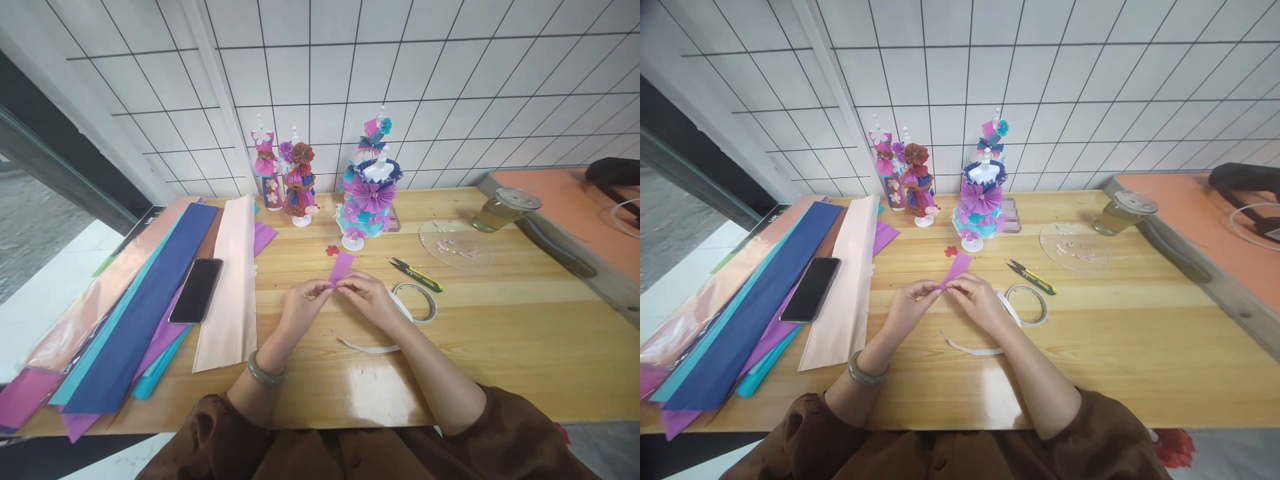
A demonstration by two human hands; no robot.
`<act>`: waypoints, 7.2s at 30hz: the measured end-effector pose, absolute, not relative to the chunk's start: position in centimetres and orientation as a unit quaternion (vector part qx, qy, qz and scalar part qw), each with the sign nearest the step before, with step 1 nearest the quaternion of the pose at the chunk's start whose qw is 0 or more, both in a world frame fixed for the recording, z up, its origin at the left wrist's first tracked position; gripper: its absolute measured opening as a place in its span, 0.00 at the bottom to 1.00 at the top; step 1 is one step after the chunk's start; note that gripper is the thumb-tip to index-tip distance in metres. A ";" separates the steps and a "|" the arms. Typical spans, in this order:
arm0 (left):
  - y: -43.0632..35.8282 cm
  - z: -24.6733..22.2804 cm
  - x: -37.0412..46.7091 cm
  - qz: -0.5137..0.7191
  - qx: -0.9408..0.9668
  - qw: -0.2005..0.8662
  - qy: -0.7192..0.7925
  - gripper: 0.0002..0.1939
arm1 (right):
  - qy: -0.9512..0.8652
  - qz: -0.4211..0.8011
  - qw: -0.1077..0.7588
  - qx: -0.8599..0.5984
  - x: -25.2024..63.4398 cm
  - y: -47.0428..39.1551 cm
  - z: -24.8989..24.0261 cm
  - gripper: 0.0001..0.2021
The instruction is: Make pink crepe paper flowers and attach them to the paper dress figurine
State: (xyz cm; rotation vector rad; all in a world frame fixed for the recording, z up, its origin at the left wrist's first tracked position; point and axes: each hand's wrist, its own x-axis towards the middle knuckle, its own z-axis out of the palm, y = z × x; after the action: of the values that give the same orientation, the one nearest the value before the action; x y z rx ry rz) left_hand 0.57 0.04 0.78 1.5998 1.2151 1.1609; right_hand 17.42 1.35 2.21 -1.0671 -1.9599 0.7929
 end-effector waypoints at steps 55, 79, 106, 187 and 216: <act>0.1 1.1 0.9 0.527 0.527 0.492 0.450 0.10 | -0.525 0.575 0.454 -0.433 17.1 1.8 1.6 0.12; 0.1 1.1 1.1 0.533 0.526 0.517 0.414 0.22 | -0.631 0.452 0.433 -0.458 16.8 1.2 1.5 0.13; 0.0 1.0 0.4 0.465 0.653 0.353 0.482 0.08 | -0.719 0.380 0.408 -0.415 17.6 1.6 2.3 0.09; 0.0 2.2 0.9 0.496 0.515 0.497 0.492 0.07 | -0.514 0.597 0.443 -0.428 16.9 1.8 1.8 0.13; 0.1 0.6 0.9 0.522 0.523 0.515 0.434 0.20 | -0.610 0.510 0.430 -0.428 16.8 1.4 1.9 0.16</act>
State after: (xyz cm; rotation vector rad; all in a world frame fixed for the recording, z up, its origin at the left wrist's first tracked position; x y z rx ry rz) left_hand 0.92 0.06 0.64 1.2578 1.0422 1.2541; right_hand 16.77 1.37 1.89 -1.0689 -1.5213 1.2729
